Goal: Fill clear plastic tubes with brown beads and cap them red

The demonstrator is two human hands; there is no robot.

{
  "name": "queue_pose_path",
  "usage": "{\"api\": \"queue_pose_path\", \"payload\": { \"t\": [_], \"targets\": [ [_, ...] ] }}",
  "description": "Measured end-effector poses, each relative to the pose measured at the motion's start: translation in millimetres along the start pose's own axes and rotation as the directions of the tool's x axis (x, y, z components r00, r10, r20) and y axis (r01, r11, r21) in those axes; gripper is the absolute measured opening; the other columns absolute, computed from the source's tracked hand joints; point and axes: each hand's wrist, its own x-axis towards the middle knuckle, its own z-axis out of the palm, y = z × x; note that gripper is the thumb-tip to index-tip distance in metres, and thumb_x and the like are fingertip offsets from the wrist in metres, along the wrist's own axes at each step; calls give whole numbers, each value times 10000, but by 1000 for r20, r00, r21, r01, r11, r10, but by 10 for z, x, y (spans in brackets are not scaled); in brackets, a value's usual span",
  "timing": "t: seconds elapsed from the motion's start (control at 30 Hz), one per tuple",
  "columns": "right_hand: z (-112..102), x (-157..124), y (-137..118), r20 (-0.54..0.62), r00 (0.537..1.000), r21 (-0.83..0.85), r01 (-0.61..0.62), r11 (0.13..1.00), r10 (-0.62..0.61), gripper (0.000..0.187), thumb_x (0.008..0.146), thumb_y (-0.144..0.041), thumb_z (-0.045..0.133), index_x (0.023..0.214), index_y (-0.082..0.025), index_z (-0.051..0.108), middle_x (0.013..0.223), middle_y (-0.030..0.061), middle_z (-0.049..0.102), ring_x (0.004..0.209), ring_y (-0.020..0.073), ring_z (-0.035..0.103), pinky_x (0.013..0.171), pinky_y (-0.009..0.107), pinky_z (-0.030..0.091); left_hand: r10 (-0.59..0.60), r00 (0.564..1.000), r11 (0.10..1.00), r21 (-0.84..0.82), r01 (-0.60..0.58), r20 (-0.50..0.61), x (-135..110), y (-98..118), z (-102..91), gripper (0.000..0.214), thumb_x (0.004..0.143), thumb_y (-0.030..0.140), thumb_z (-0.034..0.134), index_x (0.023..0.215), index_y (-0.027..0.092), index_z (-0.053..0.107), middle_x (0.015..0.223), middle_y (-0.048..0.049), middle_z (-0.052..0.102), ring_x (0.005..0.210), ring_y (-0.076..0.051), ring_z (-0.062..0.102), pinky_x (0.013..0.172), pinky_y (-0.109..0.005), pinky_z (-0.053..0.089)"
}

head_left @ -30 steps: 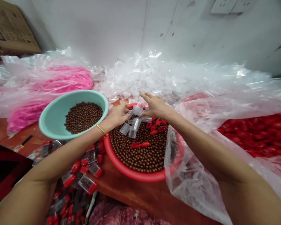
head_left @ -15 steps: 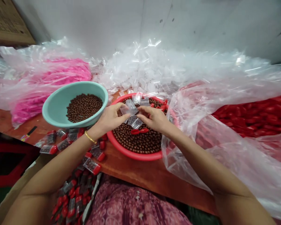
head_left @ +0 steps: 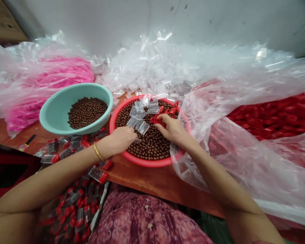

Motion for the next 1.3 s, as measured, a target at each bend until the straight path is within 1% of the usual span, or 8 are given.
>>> {"api": "queue_pose_path", "payload": {
  "t": [0.17,0.37,0.43,0.57,0.67,0.87,1.1,1.3],
  "targets": [
    [75,-32,241,-82,980,717,-68,694,181,320,771,-514,547,855,-214,470,654,-52,545,475,76,468,447,205,384,53,996,998,-39,-51,73,298,124,165,305,839,38,344,848,76,647,834,-173,680,779,-235,652,713,-321,487],
    [18,-19,206,-95,966,825,-59,561,241,358,731,-502,605,902,-207,495,605,-86,488,424,37,398,413,175,349,-50,999,910,-411,48,5,604,125,308,131,761,105,494,764,151,616,798,-86,678,783,-216,631,738,-296,472],
    [2,-23,198,-113,958,836,-52,546,263,355,720,-491,619,899,-211,492,616,-87,481,425,33,396,406,170,342,-92,996,775,-628,67,-8,642,80,318,77,749,125,536,763,156,604,808,-44,675,783,-182,616,754,-270,466],
    [4,-24,198,-121,952,840,-53,540,283,351,681,-446,652,874,-219,466,631,-88,491,429,35,424,403,171,350,-143,988,308,-951,-15,-61,599,11,286,109,734,133,595,843,137,591,852,-11,665,816,-122,600,811,-243,452],
    [8,-26,199,-108,952,832,-70,551,285,360,656,-405,667,869,-223,442,608,-96,516,417,45,449,397,173,349,-166,982,50,-995,-84,-91,478,10,246,168,723,138,632,888,134,599,902,-15,666,845,-98,600,844,-236,443],
    [-13,-42,195,-16,965,848,-126,515,263,375,623,-411,704,802,-214,440,562,-93,558,352,39,415,368,173,298,-137,990,-290,-956,-35,6,234,76,311,333,751,342,675,1016,175,563,1063,-67,668,814,-113,653,758,-249,485],
    [-136,-104,69,109,943,891,-233,390,313,313,704,-503,544,786,-202,514,571,-58,469,447,72,431,441,216,399,-220,972,-354,-922,-158,-82,151,154,379,375,708,277,714,1037,170,568,1038,-60,655,828,-121,654,795,-254,503],
    [-166,-161,-88,-13,981,746,-119,655,193,301,768,-457,559,948,-216,546,705,-30,581,490,78,478,459,212,406,-252,952,-303,-920,-248,-174,197,180,420,287,702,249,702,940,152,573,935,-31,615,862,-129,601,826,-293,500]
  ]
}}
